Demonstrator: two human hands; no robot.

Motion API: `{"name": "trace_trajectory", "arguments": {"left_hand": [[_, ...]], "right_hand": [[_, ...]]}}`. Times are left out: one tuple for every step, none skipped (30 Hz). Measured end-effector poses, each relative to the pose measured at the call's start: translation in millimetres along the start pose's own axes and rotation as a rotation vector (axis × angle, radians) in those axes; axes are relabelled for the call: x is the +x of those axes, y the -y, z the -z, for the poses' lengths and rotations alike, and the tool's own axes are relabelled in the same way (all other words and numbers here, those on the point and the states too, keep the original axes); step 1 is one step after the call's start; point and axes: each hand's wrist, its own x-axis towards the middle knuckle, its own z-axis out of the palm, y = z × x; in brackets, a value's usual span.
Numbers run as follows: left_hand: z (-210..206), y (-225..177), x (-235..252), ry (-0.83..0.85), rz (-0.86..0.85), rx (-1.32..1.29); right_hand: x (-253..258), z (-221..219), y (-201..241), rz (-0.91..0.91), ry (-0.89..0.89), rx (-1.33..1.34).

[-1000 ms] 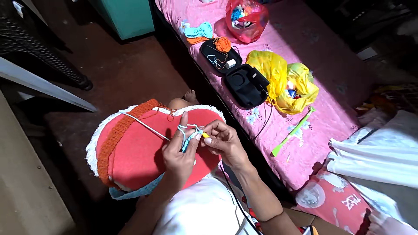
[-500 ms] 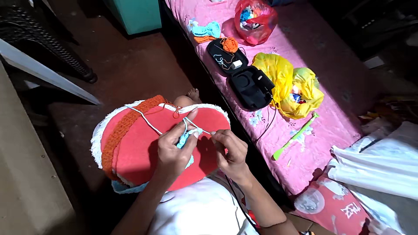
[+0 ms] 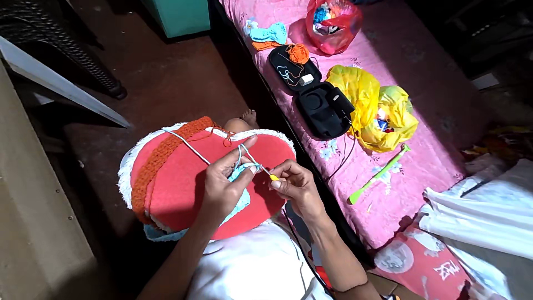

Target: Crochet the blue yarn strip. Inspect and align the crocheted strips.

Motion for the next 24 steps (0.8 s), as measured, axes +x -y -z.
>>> {"name": "trace_trajectory", "arguments": {"left_hand": [[-2.2, 2.0, -1.6, -0.017, -0.036, 0.062], [-4.3, 3.9, -3.4, -0.033, -0.078, 0.118], [-6.5, 6.0, -5.1, -0.050, -0.120, 0.164], [-8.3, 7.8, -6.2, -0.065, -0.155, 0.203], [-9.8, 8.5, -6.7, -0.074, -0.173, 0.226], [-10.4, 8.3, -6.8, -0.078, -0.173, 0.232], [-10.4, 7.2, -6.6, -0.076, -0.157, 0.220], [-10.1, 5.6, -6.0, -0.071, -0.133, 0.190], [-9.0, 3.3, -5.4, -0.060, -0.095, 0.143], [-7.5, 0.5, -4.6, -0.044, -0.050, 0.086], [-5.6, -2.0, -3.6, -0.030, -0.010, 0.039], [-3.9, -3.8, -2.6, -0.021, 0.018, 0.004], [-2.1, -4.9, -1.7, -0.016, 0.040, -0.018], [-0.7, -5.2, -1.1, -0.010, 0.056, -0.036], [0.2, -5.4, -1.0, -0.002, 0.067, -0.045], [0.6, -5.4, -1.1, 0.004, 0.073, -0.045], [0.7, -5.4, -1.3, 0.010, 0.078, -0.043], [0.7, -5.5, -1.5, 0.013, 0.082, -0.039], [0.8, -5.8, -1.4, 0.018, 0.085, -0.036], [0.8, -5.9, -1.4, 0.019, 0.083, -0.032], [1.1, -5.8, -1.3, 0.020, 0.079, -0.029], [1.5, -5.5, -1.4, 0.019, 0.077, -0.029], [1.8, -4.9, -1.7, 0.020, 0.071, -0.028], [2.0, -4.6, -1.8, 0.022, 0.066, -0.020]], "right_hand": [[0.8, -0.2, 1.4, -0.018, 0.008, 0.007], [1.3, -0.7, 2.5, -0.015, 0.004, -0.011], [1.7, -1.2, 3.2, -0.005, -0.007, -0.040], [2.2, -1.4, 3.5, 0.002, -0.020, -0.063], [2.8, -1.5, 3.6, 0.004, -0.032, -0.074], [3.4, -1.8, 3.6, 0.000, -0.042, -0.079], [3.8, -2.2, 3.3, -0.006, -0.053, -0.082], [3.8, -2.8, 3.0, -0.010, -0.068, -0.091], [3.4, -3.5, 2.3, -0.003, -0.085, -0.114], [2.7, -4.2, 1.3, 0.017, -0.103, -0.153], [1.4, -4.2, 0.0, 0.049, -0.117, -0.205], [0.2, -3.7, -1.8, 0.091, -0.124, -0.253], [-0.3, -2.5, -4.2, 0.137, -0.125, -0.295], [-0.4, -0.7, -6.5, 0.183, -0.120, -0.338], [-0.3, 1.1, -8.6, 0.227, -0.113, -0.384], [-0.1, 2.5, -9.9, 0.266, -0.103, -0.422], [0.2, 3.7, -10.7, 0.297, -0.094, -0.449], [0.4, 4.6, -10.7, 0.326, -0.087, -0.478], [0.7, 5.8, -10.5, 0.352, -0.081, -0.512], [1.1, 7.2, -10.3, 0.379, -0.075, -0.547], [1.5, 8.9, -10.3, 0.407, -0.066, -0.579], [1.9, 10.4, -10.3, 0.432, -0.057, -0.611], [2.2, 11.6, -10.4, 0.457, -0.048, -0.644], [2.5, 12.6, -10.4, 0.479, -0.040, -0.668]]}}
